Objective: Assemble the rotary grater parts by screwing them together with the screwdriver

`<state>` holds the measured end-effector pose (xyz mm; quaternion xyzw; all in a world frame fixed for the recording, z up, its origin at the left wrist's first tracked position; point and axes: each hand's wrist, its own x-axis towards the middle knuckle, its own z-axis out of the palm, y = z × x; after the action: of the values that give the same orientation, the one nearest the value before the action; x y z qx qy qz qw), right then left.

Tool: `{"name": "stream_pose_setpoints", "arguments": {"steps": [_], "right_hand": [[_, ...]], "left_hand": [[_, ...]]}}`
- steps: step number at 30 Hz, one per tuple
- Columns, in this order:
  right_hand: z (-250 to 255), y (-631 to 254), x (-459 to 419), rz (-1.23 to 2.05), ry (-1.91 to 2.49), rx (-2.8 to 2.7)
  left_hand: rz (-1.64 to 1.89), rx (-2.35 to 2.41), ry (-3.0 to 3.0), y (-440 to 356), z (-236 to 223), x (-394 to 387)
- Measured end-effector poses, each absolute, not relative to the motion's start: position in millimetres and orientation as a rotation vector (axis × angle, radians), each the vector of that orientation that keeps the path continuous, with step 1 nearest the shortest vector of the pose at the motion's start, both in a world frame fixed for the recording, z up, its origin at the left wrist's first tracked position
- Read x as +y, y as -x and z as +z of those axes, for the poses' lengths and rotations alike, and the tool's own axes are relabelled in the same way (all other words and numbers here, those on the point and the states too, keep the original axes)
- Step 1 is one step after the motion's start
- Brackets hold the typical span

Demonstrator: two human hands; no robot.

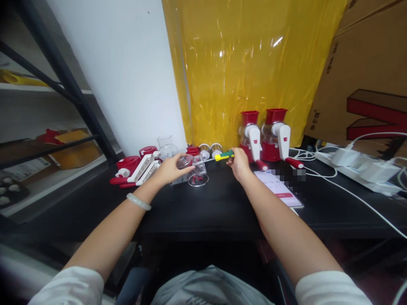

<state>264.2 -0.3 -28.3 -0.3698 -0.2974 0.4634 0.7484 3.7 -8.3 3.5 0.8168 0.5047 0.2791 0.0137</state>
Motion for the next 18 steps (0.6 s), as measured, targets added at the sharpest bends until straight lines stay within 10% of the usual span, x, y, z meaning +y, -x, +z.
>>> {"name": "stream_pose_setpoints", "arguments": {"steps": [18], "right_hand": [[-29.1,-265.5,-0.2,0.973,0.871,-0.717]], "left_hand": [[0.859,1.582,-2.520,-4.8,4.7,-10.7]]}}
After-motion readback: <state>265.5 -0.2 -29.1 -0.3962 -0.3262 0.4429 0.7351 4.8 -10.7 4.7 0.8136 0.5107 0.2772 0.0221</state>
